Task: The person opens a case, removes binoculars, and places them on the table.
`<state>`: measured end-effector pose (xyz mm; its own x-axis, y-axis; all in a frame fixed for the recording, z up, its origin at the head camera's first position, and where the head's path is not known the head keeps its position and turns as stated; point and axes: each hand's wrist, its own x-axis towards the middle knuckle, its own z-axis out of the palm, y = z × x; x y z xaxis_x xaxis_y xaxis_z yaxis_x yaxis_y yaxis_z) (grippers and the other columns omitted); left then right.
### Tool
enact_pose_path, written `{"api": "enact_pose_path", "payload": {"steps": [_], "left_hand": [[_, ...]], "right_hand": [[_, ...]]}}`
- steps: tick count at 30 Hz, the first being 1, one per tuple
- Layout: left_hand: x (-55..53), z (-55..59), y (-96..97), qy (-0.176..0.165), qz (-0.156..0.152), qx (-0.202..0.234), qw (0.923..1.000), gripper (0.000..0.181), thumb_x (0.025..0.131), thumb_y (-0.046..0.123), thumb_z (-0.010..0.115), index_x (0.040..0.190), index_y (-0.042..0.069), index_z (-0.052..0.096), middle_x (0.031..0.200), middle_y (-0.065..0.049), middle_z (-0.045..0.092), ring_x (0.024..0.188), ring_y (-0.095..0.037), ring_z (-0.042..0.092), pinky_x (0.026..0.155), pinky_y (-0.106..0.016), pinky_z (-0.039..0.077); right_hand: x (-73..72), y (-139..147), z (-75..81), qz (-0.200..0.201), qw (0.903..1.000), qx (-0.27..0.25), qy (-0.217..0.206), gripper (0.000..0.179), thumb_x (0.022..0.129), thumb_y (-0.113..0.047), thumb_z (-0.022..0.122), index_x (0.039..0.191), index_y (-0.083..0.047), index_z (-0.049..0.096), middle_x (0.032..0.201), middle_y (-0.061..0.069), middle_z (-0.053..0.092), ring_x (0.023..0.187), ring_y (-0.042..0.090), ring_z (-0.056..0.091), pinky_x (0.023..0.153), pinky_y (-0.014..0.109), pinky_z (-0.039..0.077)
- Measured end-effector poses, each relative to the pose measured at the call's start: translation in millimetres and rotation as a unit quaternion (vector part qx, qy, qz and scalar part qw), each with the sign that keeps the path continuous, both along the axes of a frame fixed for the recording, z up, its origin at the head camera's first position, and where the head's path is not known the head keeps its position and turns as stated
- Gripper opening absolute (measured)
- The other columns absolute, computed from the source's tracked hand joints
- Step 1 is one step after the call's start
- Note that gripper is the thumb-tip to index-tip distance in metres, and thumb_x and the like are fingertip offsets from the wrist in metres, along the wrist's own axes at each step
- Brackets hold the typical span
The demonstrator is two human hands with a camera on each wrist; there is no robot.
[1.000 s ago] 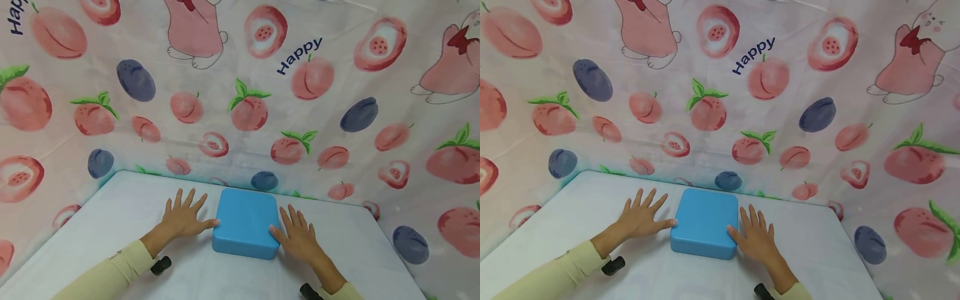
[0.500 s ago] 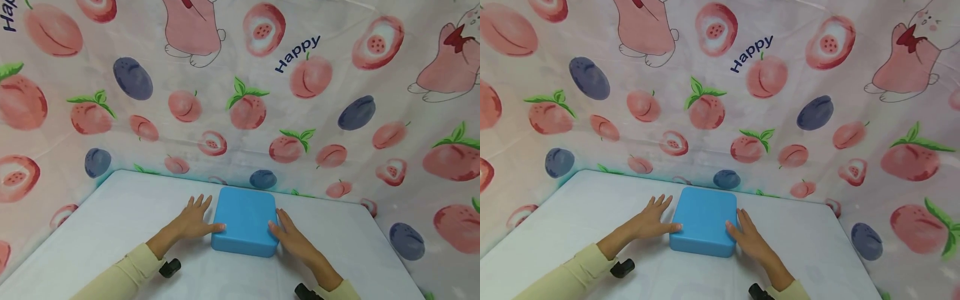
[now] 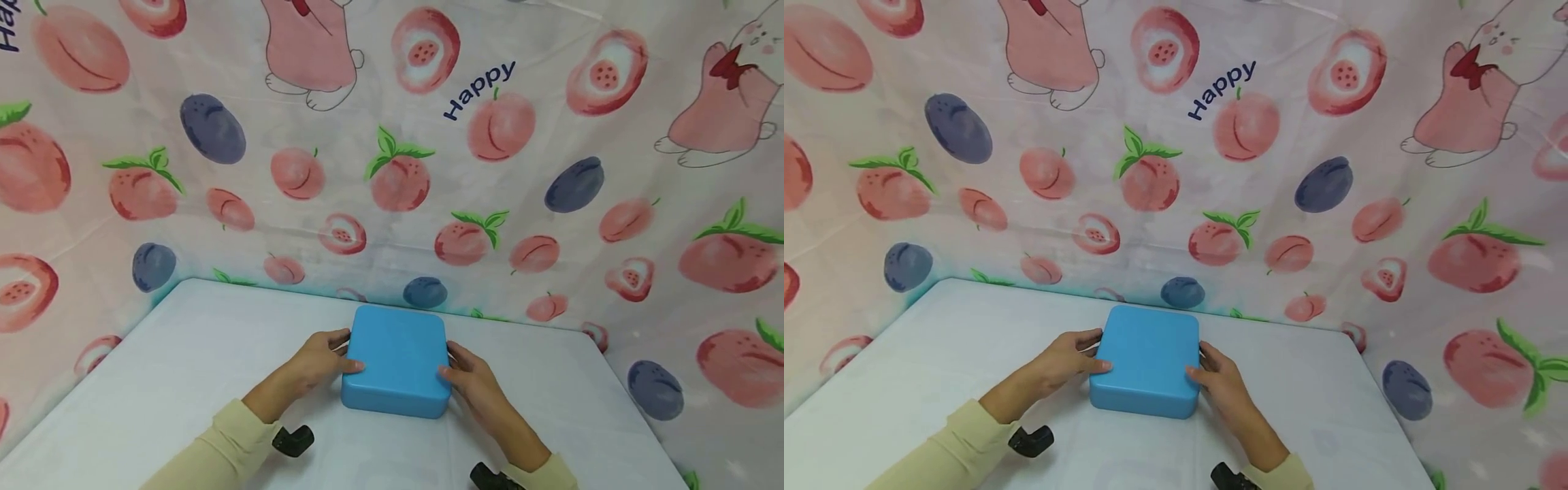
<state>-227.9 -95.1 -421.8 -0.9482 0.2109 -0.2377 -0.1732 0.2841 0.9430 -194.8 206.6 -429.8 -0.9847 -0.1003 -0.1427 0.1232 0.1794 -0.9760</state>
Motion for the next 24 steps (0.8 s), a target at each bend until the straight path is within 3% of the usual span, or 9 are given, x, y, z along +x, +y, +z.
{"api": "enact_pose_path", "payload": {"steps": [5, 9, 14, 20, 24], "left_hand": [[-2.9, 2.8, 4.4, -0.013, 0.06, 0.023, 0.9978, 0.074, 0.086, 0.002, 0.083, 0.151, -0.005, 0.048, 0.154, -0.025, 0.054, 0.142, -0.043, 0.054, 0.115, -0.057, 0.048], [-2.4, 3.9, 6.6, -0.021, 0.076, 0.028, 0.9965, 0.068, 0.086, 0.001, 0.081, 0.147, -0.005, 0.054, 0.15, -0.026, 0.058, 0.14, -0.044, 0.055, 0.115, -0.059, 0.047], [-3.2, 6.6, 6.5, -0.023, 0.088, 0.033, 0.9953, 0.066, 0.085, 0.0, 0.08, 0.146, -0.003, 0.056, 0.147, -0.026, 0.06, 0.14, -0.047, 0.053, 0.118, -0.065, 0.041], [-7.0, 3.1, 6.9, -0.033, 0.098, 0.056, 0.993, 0.064, 0.085, -0.003, 0.08, 0.145, -0.004, 0.057, 0.145, -0.027, 0.059, 0.137, -0.043, 0.056, 0.119, -0.06, 0.043], [-8.6, -0.5, 7.4, -0.043, 0.113, 0.062, 0.9908, 0.06, 0.084, -0.002, 0.081, 0.14, -0.004, 0.06, 0.139, -0.024, 0.063, 0.125, -0.035, 0.062, 0.115, -0.056, 0.048]], "right_hand": [[-5.7, -1, 0.1, -0.053, 0.9985, 0.005, 0.008, 0.064, 0.096, -0.001, 0.066, 0.156, 0.004, 0.042, 0.164, 0.026, 0.04, 0.15, 0.046, 0.042, 0.12, 0.055, 0.044], [-8.4, 0, -1.4, -0.088, 0.9961, 0.007, -0.004, 0.058, 0.094, 0.001, 0.068, 0.15, 0.003, 0.052, 0.156, 0.024, 0.052, 0.134, 0.038, 0.056, 0.105, 0.037, 0.058], [-12.9, 0, -0.7, -0.099, 0.9951, -0.006, -0.004, 0.055, 0.093, 0.002, 0.069, 0.146, 0.004, 0.056, 0.148, 0.025, 0.056, 0.116, 0.025, 0.059, 0.088, 0.021, 0.056], [-15.8, 0, 0.5, -0.12, 0.9919, -0.039, -0.018, 0.052, 0.09, 0.007, 0.069, 0.141, 0.009, 0.057, 0.133, 0.022, 0.062, 0.105, 0.019, 0.062, 0.083, 0.019, 0.057], [-18.2, 0, 1.6, -0.131, 0.9894, -0.051, -0.037, 0.05, 0.088, 0.009, 0.07, 0.136, 0.012, 0.058, 0.123, 0.018, 0.065, 0.098, 0.018, 0.064, 0.082, 0.024, 0.059]]}}
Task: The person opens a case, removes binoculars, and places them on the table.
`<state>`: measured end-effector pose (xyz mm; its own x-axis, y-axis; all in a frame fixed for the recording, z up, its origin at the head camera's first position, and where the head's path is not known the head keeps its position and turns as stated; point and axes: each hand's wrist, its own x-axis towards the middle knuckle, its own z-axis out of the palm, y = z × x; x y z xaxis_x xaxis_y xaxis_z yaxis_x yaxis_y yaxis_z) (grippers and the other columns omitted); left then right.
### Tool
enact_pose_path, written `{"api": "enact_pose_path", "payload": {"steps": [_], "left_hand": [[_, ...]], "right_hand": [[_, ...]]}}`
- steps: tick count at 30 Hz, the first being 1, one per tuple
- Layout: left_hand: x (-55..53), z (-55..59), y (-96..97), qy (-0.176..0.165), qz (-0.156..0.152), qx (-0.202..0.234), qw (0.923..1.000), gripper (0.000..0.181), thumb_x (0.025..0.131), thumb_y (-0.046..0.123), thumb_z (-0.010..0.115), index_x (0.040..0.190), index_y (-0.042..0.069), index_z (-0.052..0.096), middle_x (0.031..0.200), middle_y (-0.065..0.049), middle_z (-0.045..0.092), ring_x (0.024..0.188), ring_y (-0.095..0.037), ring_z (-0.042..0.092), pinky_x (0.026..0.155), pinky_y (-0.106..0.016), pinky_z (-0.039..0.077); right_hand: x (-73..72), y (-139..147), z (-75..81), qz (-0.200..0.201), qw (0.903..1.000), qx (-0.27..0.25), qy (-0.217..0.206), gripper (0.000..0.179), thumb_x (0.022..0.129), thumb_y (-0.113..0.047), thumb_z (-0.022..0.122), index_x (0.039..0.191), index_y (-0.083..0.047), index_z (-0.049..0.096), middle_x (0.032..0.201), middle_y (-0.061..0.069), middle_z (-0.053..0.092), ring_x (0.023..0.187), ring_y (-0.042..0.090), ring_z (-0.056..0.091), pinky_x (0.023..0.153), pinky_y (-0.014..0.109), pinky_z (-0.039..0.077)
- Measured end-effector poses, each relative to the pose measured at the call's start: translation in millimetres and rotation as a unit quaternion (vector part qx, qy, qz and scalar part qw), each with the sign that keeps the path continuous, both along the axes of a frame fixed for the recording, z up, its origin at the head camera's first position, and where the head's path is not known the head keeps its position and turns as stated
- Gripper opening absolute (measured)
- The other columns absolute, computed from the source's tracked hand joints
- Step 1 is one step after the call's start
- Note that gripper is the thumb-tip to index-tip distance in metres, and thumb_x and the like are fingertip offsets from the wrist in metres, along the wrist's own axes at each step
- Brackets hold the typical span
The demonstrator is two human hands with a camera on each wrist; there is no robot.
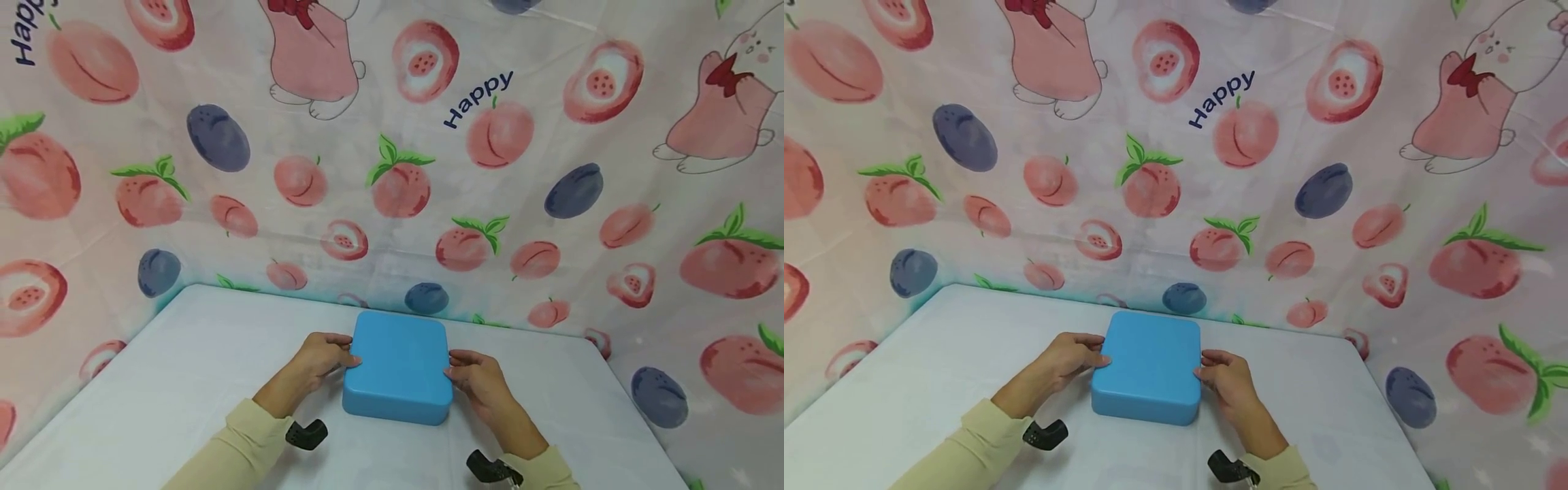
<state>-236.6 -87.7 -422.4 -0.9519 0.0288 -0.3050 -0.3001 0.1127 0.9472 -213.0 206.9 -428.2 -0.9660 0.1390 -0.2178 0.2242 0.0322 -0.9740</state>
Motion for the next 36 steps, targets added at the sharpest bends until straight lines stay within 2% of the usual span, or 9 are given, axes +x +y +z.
{"api": "enact_pose_path", "payload": {"steps": [5, 11, 17, 21, 25, 28, 33, 36], "left_hand": [[-1.4, -1.1, 0.3, -0.007, 0.008, -0.003, 0.9999, 0.058, 0.083, 0.001, 0.083, 0.137, -0.003, 0.062, 0.134, -0.024, 0.066, 0.108, -0.028, 0.064, 0.101, -0.046, 0.056], [-0.5, -1.5, 4.3, -0.011, 0.009, 0.001, 0.9999, 0.059, 0.083, -0.001, 0.082, 0.138, -0.004, 0.061, 0.135, -0.025, 0.065, 0.105, -0.029, 0.063, 0.099, -0.045, 0.057], [1.2, 0.1, 5.8, -0.02, 0.016, 0.004, 0.9997, 0.058, 0.081, -0.002, 0.081, 0.136, -0.003, 0.062, 0.134, -0.024, 0.062, 0.102, -0.03, 0.059, 0.092, -0.04, 0.057], [-0.9, 1.5, 6.2, -0.013, 0.014, 0.009, 0.9998, 0.058, 0.081, -0.003, 0.081, 0.136, -0.004, 0.061, 0.129, -0.024, 0.064, 0.092, -0.026, 0.059, 0.079, -0.033, 0.056], [-3.3, 2.4, 7.6, -0.003, 0.01, 0.024, 0.9997, 0.058, 0.082, -0.007, 0.077, 0.137, -0.006, 0.059, 0.117, -0.023, 0.067, 0.075, -0.021, 0.054, 0.065, -0.029, 0.049], [-5.0, 5.1, 8.4, -0.001, 0.008, 0.02, 0.9998, 0.057, 0.083, -0.006, 0.076, 0.138, -0.005, 0.058, 0.12, -0.024, 0.066, 0.078, -0.021, 0.056, 0.066, -0.028, 0.05], [-4.7, 7.2, 10.1, -0.007, 0.01, -0.007, 0.9999, 0.055, 0.086, 0.001, 0.08, 0.137, -0.004, 0.06, 0.135, -0.026, 0.063, 0.1, -0.027, 0.063, 0.081, -0.032, 0.058], [-4.1, 6.6, 11.7, -0.014, 0.018, -0.023, 0.9995, 0.051, 0.085, 0.003, 0.082, 0.132, -0.003, 0.065, 0.131, -0.024, 0.065, 0.096, -0.025, 0.061, 0.078, -0.03, 0.057]], "right_hand": [[-5.0, 0, 5.9, 0.002, 0.9994, 0.021, -0.029, 0.044, 0.088, 0.006, 0.071, 0.13, 0.013, 0.06, 0.114, 0.018, 0.07, 0.091, 0.02, 0.068, 0.081, 0.03, 0.06], [-8.0, 1, 11.4, 0.006, 0.9978, 0.047, -0.047, 0.037, 0.086, 0.007, 0.072, 0.12, 0.017, 0.062, 0.094, 0.012, 0.07, 0.077, 0.017, 0.064, 0.069, 0.028, 0.057], [-9.5, 1, 13.3, 0.009, 0.9958, 0.069, -0.059, 0.036, 0.086, 0.005, 0.073, 0.117, 0.019, 0.063, 0.092, 0.012, 0.068, 0.073, 0.018, 0.062, 0.067, 0.029, 0.056], [-12.8, 2, 15.7, 0.013, 0.9945, 0.082, -0.065, 0.033, 0.088, 0.003, 0.072, 0.116, 0.018, 0.064, 0.089, 0.012, 0.068, 0.073, 0.018, 0.061, 0.067, 0.029, 0.057], [-14.4, 2, 16.9, 0.019, 0.9934, 0.093, -0.065, 0.029, 0.089, 0.001, 0.072, 0.112, 0.016, 0.064, 0.084, 0.011, 0.066, 0.071, 0.019, 0.06, 0.064, 0.029, 0.057], [-16.7, 2, 18.5, 0.022, 0.993, 0.096, -0.065, 0.028, 0.088, 0.0, 0.072, 0.11, 0.015, 0.064, 0.081, 0.01, 0.063, 0.071, 0.02, 0.058, 0.064, 0.029, 0.056], [-16.6, 3, 18.7, 0.029, 0.992, 0.104, -0.067, 0.029, 0.089, -0.002, 0.072, 0.111, 0.015, 0.065, 0.082, 0.01, 0.063, 0.072, 0.022, 0.058, 0.065, 0.03, 0.055], [-13.4, 4, 16.9, 0.038, 0.9907, 0.11, -0.071, 0.031, 0.088, -0.003, 0.074, 0.111, 0.015, 0.064, 0.085, 0.011, 0.063, 0.075, 0.023, 0.058, 0.067, 0.031, 0.056]]}}
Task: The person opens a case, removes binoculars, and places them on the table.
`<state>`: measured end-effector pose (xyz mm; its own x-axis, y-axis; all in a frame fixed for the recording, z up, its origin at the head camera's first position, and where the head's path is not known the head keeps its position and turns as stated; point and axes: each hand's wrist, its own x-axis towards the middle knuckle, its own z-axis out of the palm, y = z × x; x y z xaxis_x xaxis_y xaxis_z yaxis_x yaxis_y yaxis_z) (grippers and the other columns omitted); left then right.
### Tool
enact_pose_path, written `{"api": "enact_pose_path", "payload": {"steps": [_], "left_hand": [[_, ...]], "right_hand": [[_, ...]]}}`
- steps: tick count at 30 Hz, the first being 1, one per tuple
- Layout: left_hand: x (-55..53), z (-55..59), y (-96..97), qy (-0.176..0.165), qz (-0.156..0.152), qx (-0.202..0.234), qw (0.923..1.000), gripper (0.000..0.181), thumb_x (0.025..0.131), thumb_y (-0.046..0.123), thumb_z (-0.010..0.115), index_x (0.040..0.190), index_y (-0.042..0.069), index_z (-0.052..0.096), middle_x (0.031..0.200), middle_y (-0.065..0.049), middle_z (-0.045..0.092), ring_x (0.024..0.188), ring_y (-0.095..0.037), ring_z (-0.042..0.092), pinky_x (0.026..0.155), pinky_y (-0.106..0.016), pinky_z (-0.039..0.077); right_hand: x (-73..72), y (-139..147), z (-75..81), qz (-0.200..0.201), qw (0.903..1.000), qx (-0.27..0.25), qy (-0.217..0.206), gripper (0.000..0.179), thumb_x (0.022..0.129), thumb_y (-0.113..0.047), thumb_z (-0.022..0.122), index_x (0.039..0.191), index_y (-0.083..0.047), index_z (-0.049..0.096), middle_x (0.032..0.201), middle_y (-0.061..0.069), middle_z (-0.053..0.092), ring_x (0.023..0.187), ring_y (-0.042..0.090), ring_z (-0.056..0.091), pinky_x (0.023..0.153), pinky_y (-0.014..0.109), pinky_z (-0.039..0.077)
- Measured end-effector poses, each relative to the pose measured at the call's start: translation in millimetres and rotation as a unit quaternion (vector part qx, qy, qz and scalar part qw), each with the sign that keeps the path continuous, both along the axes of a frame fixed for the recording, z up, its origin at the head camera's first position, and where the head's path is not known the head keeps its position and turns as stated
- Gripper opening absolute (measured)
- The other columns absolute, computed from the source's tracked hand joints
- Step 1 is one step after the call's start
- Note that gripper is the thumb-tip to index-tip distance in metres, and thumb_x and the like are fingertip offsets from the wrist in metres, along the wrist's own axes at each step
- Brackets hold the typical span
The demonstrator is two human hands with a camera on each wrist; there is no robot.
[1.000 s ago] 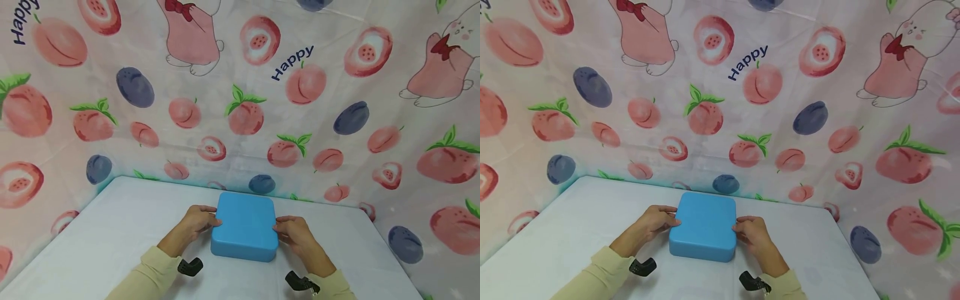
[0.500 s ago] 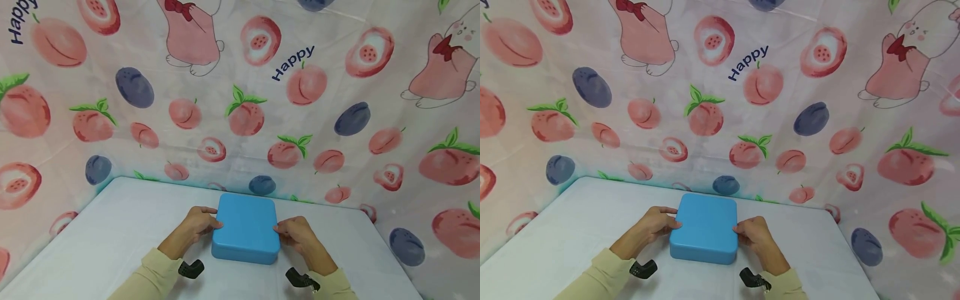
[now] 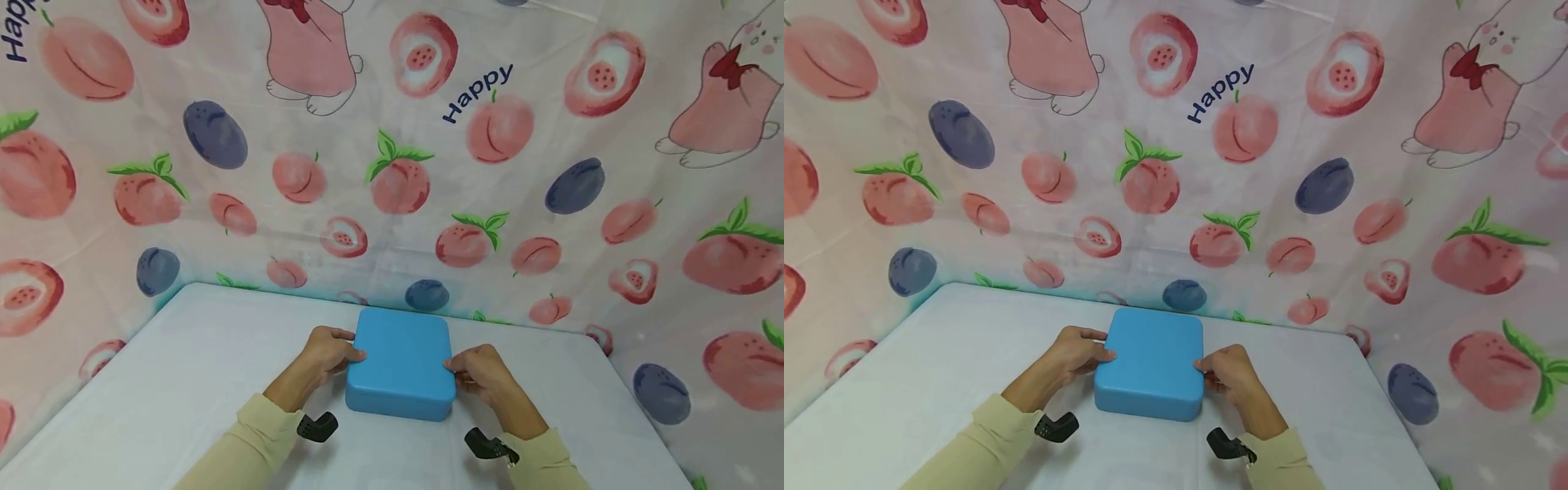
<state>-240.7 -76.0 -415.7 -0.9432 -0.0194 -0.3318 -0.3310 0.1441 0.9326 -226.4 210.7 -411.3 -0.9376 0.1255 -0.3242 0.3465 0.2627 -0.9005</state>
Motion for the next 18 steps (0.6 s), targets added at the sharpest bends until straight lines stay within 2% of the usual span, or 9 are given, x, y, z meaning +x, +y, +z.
{"api": "enact_pose_path", "payload": {"steps": [7, 18], "left_hand": [[-1.7, 4.4, -1.5, -0.008, 0.004, -0.009, 0.9999, 0.047, 0.082, 0.002, 0.085, 0.125, -0.004, 0.068, 0.111, -0.017, 0.067, 0.079, -0.02, 0.056, 0.064, -0.025, 0.052], [-1.6, 7.4, -3.0, -0.011, -0.001, 0.012, 0.9999, 0.051, 0.079, 0.002, 0.087, 0.126, -0.003, 0.069, 0.1, -0.013, 0.065, 0.075, -0.02, 0.055, 0.065, -0.027, 0.053]], "right_hand": [[-2.5, 2, 3.7, 0.037, 0.9978, 0.054, -0.011, 0.029, 0.086, -0.007, 0.081, 0.102, 0.009, 0.063, 0.086, 0.012, 0.062, 0.076, 0.023, 0.059, 0.067, 0.031, 0.056], [-4.2, 0, 13.3, 0.056, 0.9939, 0.094, -0.008, 0.027, 0.081, -0.007, 0.086, 0.089, 0.004, 0.062, 0.077, 0.01, 0.063, 0.068, 0.021, 0.061, 0.061, 0.03, 0.056]]}}
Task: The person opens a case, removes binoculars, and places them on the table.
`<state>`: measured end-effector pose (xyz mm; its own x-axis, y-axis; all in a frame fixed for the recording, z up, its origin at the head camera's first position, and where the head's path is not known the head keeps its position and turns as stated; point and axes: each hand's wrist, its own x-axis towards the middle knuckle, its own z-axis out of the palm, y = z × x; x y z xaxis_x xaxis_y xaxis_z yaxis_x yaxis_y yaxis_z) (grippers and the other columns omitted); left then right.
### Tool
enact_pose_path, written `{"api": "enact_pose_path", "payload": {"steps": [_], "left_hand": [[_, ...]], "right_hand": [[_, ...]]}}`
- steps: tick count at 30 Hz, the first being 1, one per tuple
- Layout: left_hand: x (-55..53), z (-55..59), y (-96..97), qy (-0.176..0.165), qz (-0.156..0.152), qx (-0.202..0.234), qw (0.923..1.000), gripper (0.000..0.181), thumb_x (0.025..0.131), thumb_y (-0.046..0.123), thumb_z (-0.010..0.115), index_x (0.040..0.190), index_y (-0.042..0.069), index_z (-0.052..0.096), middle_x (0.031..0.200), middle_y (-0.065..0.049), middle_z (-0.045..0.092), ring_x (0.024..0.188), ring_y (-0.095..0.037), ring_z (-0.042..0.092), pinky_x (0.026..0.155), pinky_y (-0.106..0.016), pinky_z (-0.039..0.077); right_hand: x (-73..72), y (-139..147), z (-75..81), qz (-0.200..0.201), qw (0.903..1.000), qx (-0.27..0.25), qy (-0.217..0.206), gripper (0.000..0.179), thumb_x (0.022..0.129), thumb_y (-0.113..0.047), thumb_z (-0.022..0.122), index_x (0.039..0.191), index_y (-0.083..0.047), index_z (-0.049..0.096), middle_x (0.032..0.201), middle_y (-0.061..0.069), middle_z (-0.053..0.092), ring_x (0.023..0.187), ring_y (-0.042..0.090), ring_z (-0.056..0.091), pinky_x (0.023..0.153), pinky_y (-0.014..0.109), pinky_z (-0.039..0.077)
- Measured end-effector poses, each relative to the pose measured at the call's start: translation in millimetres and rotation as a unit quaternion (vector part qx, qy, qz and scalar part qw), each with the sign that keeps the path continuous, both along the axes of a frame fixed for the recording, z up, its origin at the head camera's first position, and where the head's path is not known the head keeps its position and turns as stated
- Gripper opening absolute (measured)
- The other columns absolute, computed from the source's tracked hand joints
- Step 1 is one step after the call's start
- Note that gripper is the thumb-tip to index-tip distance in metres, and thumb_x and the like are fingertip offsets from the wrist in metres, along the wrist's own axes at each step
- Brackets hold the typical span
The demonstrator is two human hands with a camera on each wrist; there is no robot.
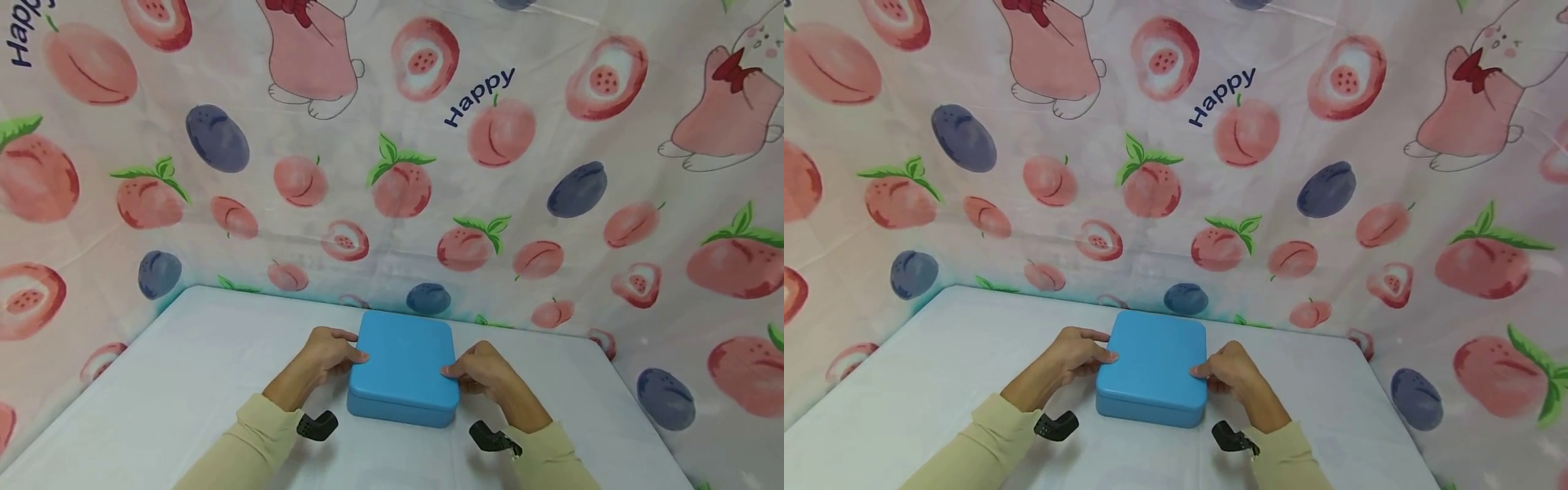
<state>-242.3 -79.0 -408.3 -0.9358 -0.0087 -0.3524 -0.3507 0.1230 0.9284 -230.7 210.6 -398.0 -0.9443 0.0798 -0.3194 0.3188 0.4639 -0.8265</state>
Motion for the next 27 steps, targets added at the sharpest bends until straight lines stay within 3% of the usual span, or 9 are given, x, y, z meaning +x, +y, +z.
{"api": "enact_pose_path", "payload": {"steps": [7, 12, 17, 22, 27], "left_hand": [[3.7, -3.3, -1.6, -0.011, -0.002, 0.007, 0.9999, 0.051, 0.081, 0.004, 0.086, 0.128, -0.002, 0.069, 0.103, -0.013, 0.068, 0.076, -0.019, 0.057, 0.064, -0.026, 0.053], [1.1, -0.2, -3.5, 0.01, -0.005, 0.027, 0.9996, 0.051, 0.083, 0.004, 0.085, 0.131, -0.001, 0.068, 0.107, -0.016, 0.07, 0.075, -0.019, 0.06, 0.065, -0.027, 0.056], [-1.1, -0.5, -7.5, -0.01, -0.016, 0.044, 0.9989, 0.047, 0.087, 0.008, 0.083, 0.131, 0.0, 0.068, 0.109, -0.015, 0.069, 0.081, -0.021, 0.061, 0.068, -0.026, 0.057], [-2.3, 2.9, -15.6, -0.001, -0.017, 0.058, 0.9982, 0.048, 0.088, 0.011, 0.083, 0.133, 0.004, 0.069, 0.109, -0.014, 0.069, 0.08, -0.021, 0.062, 0.068, -0.026, 0.057], [0.3, 7.7, -25.8, 0.002, -0.024, 0.073, 0.997, 0.051, 0.089, 0.01, 0.082, 0.136, 0.002, 0.066, 0.114, -0.016, 0.07, 0.083, -0.021, 0.064, 0.07, -0.027, 0.059]], "right_hand": [[-1.2, 0, 0.5, 0.0, 0.9999, 0.011, -0.007, 0.024, 0.08, -0.005, 0.086, 0.083, 0.003, 0.063, 0.07, 0.008, 0.062, 0.062, 0.02, 0.058, 0.057, 0.031, 0.055], [-2.5, 1, 10.5, 0.013, 0.9998, -0.017, -0.002, 0.024, 0.083, -0.007, 0.085, 0.089, 0.005, 0.064, 0.071, 0.008, 0.062, 0.061, 0.02, 0.059, 0.059, 0.03, 0.057], [-1.5, 3, 18.9, -0.004, 0.9985, -0.048, 0.024, 0.033, 0.087, -0.013, 0.084, 0.105, 0.007, 0.064, 0.075, 0.006, 0.063, 0.063, 0.017, 0.06, 0.06, 0.028, 0.058], [4.7, -1, 11.5, -0.019, 0.9936, -0.1, 0.048, 0.05, 0.089, -0.013, 0.083, 0.129, 0.006, 0.06, 0.082, 0.006, 0.072, 0.066, 0.015, 0.067, 0.065, 0.029, 0.062], [13.7, -10, 6.0, -0.029, 0.9882, -0.133, 0.07, 0.054, 0.09, -0.012, 0.082, 0.136, 0.007, 0.06, 0.079, 0.004, 0.074, 0.064, 0.013, 0.068, 0.064, 0.028, 0.061]]}}
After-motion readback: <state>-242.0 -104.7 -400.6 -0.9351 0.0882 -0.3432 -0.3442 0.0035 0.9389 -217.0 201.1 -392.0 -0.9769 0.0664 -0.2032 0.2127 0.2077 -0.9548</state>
